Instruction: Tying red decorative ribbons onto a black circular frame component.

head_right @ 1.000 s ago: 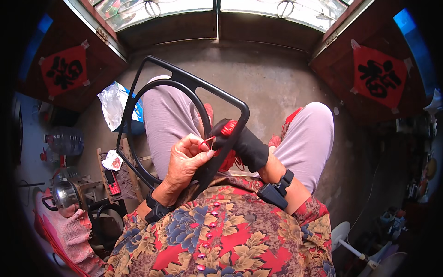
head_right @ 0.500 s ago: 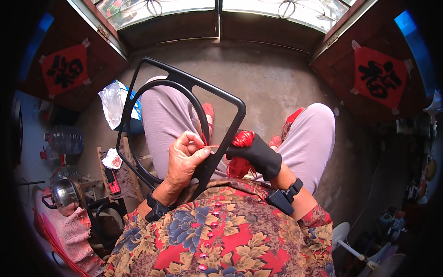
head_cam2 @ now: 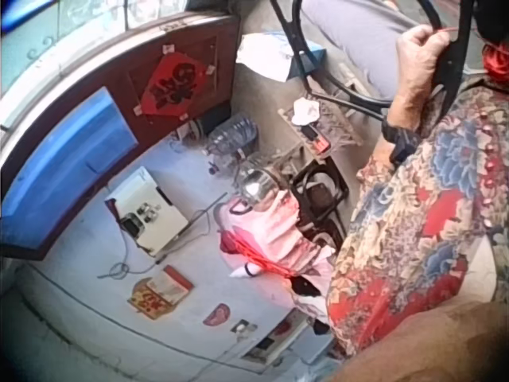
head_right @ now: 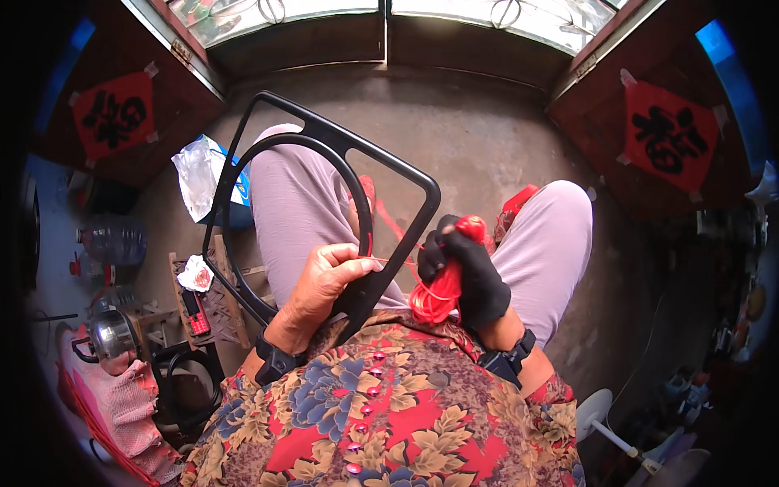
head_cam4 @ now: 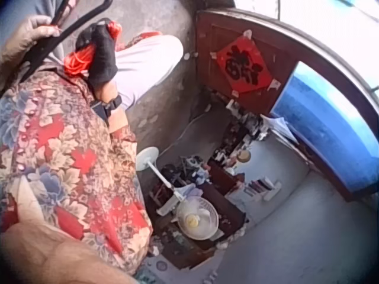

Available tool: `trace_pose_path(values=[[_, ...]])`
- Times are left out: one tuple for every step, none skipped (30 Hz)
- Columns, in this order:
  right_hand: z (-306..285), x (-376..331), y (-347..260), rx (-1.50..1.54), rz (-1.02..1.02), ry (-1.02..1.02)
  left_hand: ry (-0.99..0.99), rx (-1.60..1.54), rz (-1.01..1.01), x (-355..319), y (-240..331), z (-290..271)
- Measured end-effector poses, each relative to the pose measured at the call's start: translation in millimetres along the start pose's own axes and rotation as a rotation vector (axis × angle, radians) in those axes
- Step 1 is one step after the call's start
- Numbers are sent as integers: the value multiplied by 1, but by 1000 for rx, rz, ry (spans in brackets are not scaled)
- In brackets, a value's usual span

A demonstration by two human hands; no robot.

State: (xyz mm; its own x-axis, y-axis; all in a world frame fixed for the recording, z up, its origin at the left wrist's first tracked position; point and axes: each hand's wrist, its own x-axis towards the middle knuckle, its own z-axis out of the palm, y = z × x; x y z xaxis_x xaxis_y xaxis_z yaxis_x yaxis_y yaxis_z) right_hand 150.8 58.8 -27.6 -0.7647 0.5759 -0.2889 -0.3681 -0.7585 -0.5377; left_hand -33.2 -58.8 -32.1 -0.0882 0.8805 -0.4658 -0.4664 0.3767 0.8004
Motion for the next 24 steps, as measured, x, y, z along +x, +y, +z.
trace_pose_path(values=[[-5, 7, 3, -267, -10, 124, -14, -65, -10, 2, -4, -1], [-5, 5, 3, -535, 18, 173, -28, -130, -20, 4, -9, -2], [0, 5, 3, -801, 51, 216, -28, -129, -23, 5, -12, -4], [2, 5, 3, -768, 41, 212, -45, -208, -20, 6, -14, -5], [-1, 5, 5, -766, 43, 213, -62, -286, -17, 7, -17, -7], [-4, 5, 6, -800, 48, 194, -66, -286, -19, 9, -21, -10], [-5, 5, 6, -835, 53, 174, -104, -333, -25, 12, -25, -16], [-5, 4, 6, -835, 51, 176, -140, -381, -31, 14, -28, -19], [-5, 4, 7, -847, 58, 163, -139, -379, -30, 14, -30, -20], [-5, 4, 8, -859, 64, 148, -147, -412, -23, 14, -31, -21], [-6, 5, 9, -858, 63, 145, -155, -445, -15, 14, -32, -21], [-9, 5, 9, -863, 72, 127, -156, -446, -15, 14, -31, -18], [-12, 5, 9, -868, 80, 110, -119, -335, 4, 13, -27, -13], [-16, 6, 9, -870, 79, 110, -82, -223, 23, 13, -24, -9], [-20, 8, 11, -875, 105, 93, -82, -222, 25, 12, -21, -7], [-22, 9, 12, -880, 131, 76, -56, -159, 25, 11, -17, -5], [-23, 9, 13, -880, 128, 74, -31, -96, 25, 11, -15, -5], [-21, 10, 13, -659, 115, 131, -14, -97, 60, 12, -15, -6], [-18, 11, 11, -438, 103, 185, -14, -98, 65, 11, -13, -7], [-13, 13, 1, -486, 184, 354, -4, -120, 70, 10, -11, -8], [-26, 17, -1, -510, 111, 436, 4, -137, 79, 9, -7, -7], [-33, 19, -5, -509, 73, 453, 13, -136, 99, 11, -10, -9], [-41, 19, -9, -508, 34, 469, 13, -134, 107, 9, -10, -10], [-48, 18, -11, -351, 11, 406, 11, -162, 93, 9, -11, -9]])
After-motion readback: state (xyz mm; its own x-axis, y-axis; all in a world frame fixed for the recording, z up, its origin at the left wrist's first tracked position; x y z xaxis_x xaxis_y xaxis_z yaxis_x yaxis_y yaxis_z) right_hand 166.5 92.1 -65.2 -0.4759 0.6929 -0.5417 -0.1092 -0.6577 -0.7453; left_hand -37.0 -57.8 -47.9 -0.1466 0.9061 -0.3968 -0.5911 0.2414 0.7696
